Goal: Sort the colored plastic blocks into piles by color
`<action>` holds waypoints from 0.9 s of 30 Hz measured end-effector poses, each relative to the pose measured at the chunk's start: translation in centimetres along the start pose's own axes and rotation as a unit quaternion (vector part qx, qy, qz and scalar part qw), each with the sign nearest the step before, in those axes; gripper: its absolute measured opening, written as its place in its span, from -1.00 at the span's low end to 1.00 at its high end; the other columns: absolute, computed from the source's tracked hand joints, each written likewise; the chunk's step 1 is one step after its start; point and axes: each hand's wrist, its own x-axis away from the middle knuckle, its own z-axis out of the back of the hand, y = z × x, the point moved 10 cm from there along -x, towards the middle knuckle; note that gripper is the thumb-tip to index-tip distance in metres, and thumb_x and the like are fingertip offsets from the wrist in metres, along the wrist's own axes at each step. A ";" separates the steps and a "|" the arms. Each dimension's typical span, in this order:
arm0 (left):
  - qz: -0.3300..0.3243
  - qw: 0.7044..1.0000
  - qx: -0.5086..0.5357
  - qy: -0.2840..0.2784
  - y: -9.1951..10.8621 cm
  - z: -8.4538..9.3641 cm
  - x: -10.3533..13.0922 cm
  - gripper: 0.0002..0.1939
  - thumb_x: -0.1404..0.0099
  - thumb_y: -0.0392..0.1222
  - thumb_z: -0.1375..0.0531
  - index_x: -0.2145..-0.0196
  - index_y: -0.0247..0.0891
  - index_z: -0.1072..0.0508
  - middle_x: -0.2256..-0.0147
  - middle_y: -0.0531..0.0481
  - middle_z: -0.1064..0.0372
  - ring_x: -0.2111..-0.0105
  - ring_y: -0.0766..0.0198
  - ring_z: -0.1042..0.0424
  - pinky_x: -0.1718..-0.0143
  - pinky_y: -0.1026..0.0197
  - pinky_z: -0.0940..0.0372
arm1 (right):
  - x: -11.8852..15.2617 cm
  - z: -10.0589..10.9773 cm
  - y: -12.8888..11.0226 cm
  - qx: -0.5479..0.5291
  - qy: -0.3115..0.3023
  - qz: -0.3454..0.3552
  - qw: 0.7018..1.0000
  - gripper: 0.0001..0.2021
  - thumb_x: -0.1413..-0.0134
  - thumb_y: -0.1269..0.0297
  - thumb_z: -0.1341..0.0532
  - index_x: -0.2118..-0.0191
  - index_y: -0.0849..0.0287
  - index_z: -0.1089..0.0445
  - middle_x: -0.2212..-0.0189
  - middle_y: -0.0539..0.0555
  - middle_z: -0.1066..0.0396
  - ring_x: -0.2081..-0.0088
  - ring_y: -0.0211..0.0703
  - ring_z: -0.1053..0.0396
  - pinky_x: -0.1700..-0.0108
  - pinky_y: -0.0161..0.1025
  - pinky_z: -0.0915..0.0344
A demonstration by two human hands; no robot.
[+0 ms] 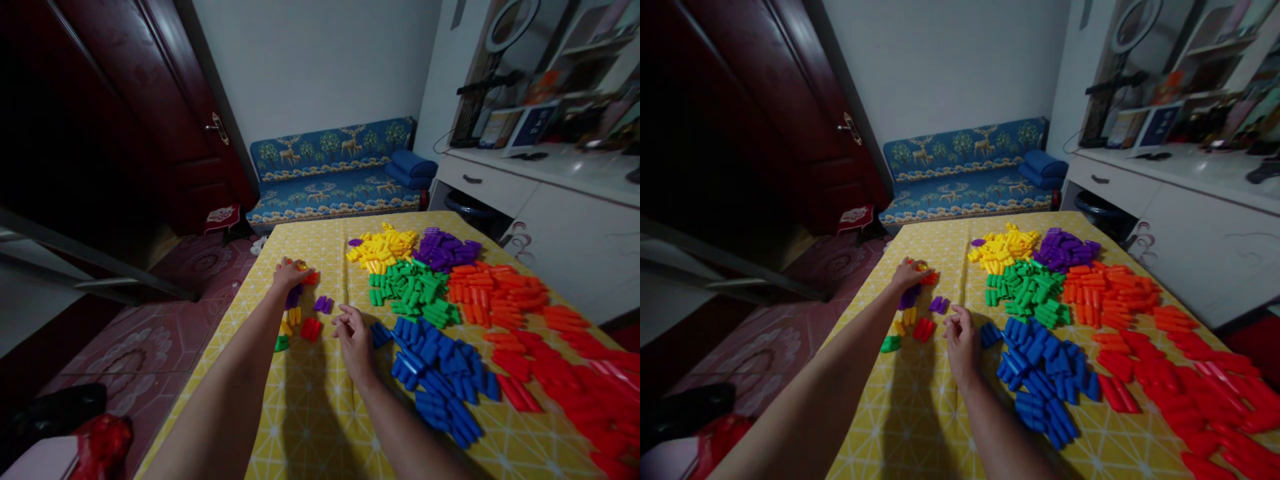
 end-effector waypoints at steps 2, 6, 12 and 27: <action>-0.023 1.000 0.020 -0.006 0.6 -0.5 0.4 -0.45 -0.20 0.22 -0.20 -0.06 -0.09 -0.49 -0.14 -0.16 -0.31 -0.12 -0.06 -0.32 -0.16 0.02 -0.18 | 0.0 -0.1 0.0 -0.004 -0.004 -0.001 1.000 -0.69 -0.13 0.15 -0.14 0.05 0.17 -0.32 0.40 0.04 -0.48 0.48 -0.20 -0.44 0.38 -0.24 -0.40; -0.088 0.994 0.061 -0.014 2.4 -0.7 2.5 -0.51 -0.19 0.06 -0.27 -0.06 -0.09 -0.50 -0.14 -0.10 -0.34 -0.08 0.02 -0.38 -0.16 0.11 -0.22 | -0.1 0.0 -0.3 0.000 -0.003 0.007 1.000 -0.70 -0.13 0.17 -0.13 0.05 0.17 -0.31 0.42 0.01 -0.47 0.49 -0.20 -0.43 0.38 -0.24 -0.39; -0.186 0.974 0.124 -0.035 5.1 -0.3 6.8 -0.64 -0.24 -0.03 -0.25 0.04 -0.18 -0.57 -0.06 -0.12 -0.45 -0.03 0.09 -0.44 -0.11 0.19 -0.28 | -0.2 -0.1 -0.4 -0.004 -0.004 0.016 1.000 -0.70 -0.12 0.18 -0.14 0.05 0.17 -0.32 0.43 0.01 -0.45 0.50 -0.22 -0.42 0.39 -0.25 -0.40; 0.002 0.964 0.187 0.188 -5.3 4.3 15.8 -0.54 -0.21 -0.07 -0.25 -0.05 -0.26 -0.49 -0.10 -0.25 -0.37 -0.15 -0.05 -0.33 -0.17 -0.05 -0.24 | -0.3 -0.3 0.6 0.011 -0.015 0.022 1.000 -0.73 -0.11 0.11 -0.16 0.16 0.15 -0.40 0.36 0.11 -0.50 0.38 -0.10 -0.49 0.34 -0.19 -0.46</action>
